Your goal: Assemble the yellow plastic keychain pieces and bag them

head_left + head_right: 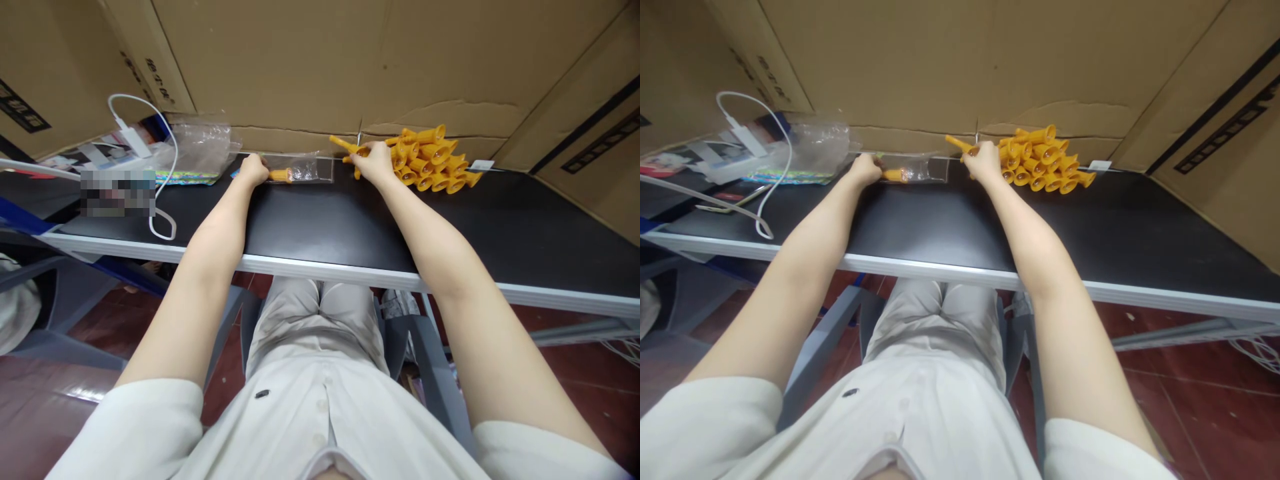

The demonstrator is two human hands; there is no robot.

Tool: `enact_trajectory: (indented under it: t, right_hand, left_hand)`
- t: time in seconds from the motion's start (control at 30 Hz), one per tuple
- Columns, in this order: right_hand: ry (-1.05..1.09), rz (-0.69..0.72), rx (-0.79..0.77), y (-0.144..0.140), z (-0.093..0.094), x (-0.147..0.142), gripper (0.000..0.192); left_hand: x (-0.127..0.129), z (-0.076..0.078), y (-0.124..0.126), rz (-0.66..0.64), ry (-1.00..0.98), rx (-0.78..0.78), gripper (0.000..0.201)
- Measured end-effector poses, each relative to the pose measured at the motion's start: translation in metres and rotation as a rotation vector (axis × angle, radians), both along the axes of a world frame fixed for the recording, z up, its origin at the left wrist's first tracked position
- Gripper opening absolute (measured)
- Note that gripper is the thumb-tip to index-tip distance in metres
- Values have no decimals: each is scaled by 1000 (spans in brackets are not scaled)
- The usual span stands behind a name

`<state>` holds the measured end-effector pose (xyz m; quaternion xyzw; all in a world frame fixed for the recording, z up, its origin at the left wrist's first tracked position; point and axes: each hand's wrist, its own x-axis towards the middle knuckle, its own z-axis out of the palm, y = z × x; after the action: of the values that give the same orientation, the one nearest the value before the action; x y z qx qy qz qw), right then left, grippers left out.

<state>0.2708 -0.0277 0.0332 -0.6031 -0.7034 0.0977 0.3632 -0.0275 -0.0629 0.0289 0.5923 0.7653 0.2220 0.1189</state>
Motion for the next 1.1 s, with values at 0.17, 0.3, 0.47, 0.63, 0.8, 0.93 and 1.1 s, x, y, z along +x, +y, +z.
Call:
enact_trajectory:
  t: [0.17, 0.3, 0.47, 0.63, 0.8, 0.93, 1.1]
  right_hand:
    - [341, 52, -43, -10, 19, -1, 25]
    - [338, 225, -189, -18, 33, 12, 18]
    - [257, 279, -325, -38, 48, 27, 16]
    - [196, 346, -400, -37, 41, 24, 25]
    - [209, 481, -385, -27, 34, 23, 30]
    - [181, 487, -399, -30, 39, 29, 26]
    - [195, 506, -427, -30, 39, 28, 32]
  left_hand:
    - [-16, -12, 19, 1, -76, 40, 68]
    - [-25, -22, 31, -8, -111, 62, 66]
    - [-30, -27, 35, 6, -138, 74, 64]
    - [-30, -26, 34, 22, -126, 80, 75]
    - [-29, -24, 32, 12, -115, 71, 81]
    - [-26, -22, 29, 5, -96, 71, 80]
    - [-23, -19, 24, 7, -82, 68, 80]
